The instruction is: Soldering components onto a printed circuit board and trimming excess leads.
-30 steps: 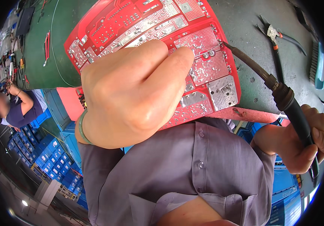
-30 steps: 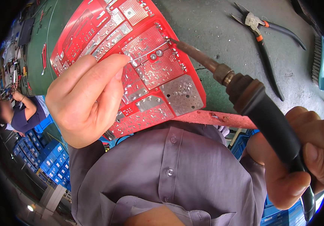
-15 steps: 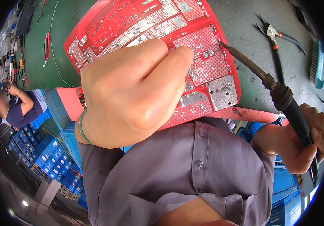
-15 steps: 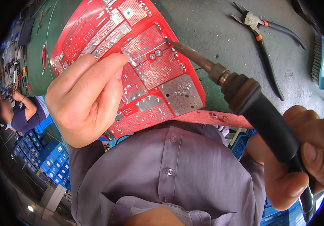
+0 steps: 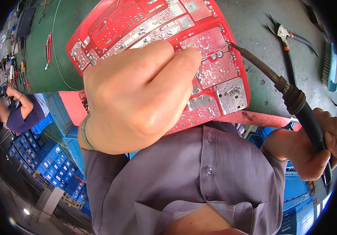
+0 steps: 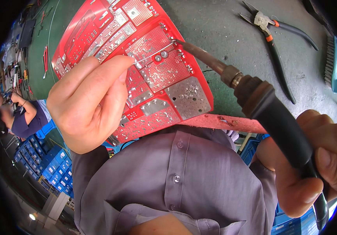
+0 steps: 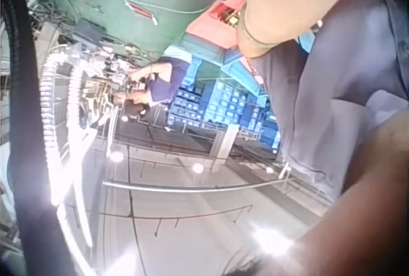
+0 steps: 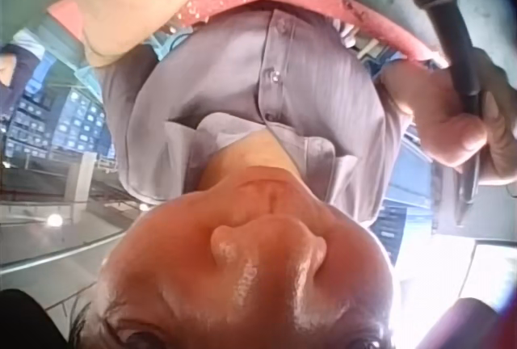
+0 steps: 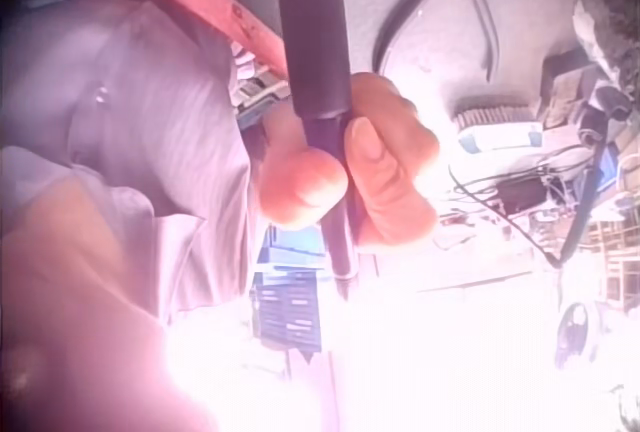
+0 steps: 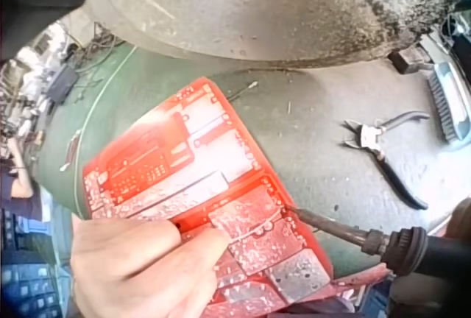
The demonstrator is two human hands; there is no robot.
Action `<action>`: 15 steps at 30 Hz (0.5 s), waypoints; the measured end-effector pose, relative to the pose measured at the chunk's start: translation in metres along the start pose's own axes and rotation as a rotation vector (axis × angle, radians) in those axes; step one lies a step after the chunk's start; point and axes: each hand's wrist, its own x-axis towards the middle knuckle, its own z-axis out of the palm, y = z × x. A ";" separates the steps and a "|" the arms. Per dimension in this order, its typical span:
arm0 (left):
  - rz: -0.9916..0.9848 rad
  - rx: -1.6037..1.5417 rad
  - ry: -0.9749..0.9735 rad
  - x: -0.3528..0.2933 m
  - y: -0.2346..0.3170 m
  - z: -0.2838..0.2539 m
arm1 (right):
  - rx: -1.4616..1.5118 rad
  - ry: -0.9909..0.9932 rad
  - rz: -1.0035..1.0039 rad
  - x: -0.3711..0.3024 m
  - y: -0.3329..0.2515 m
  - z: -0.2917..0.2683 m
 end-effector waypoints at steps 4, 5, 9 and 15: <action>0.006 -0.004 0.015 0.000 0.001 0.002 | 0.067 -0.090 0.104 0.002 -0.009 0.009; 0.006 -0.006 0.016 0.001 0.001 0.002 | 0.093 -0.084 0.125 0.003 -0.010 0.011; 0.004 -0.013 0.003 0.001 0.002 0.001 | 0.069 -0.177 0.110 0.006 -0.010 0.013; -0.004 -0.011 -0.010 0.002 0.001 0.000 | 0.059 -0.242 0.116 0.009 -0.011 0.010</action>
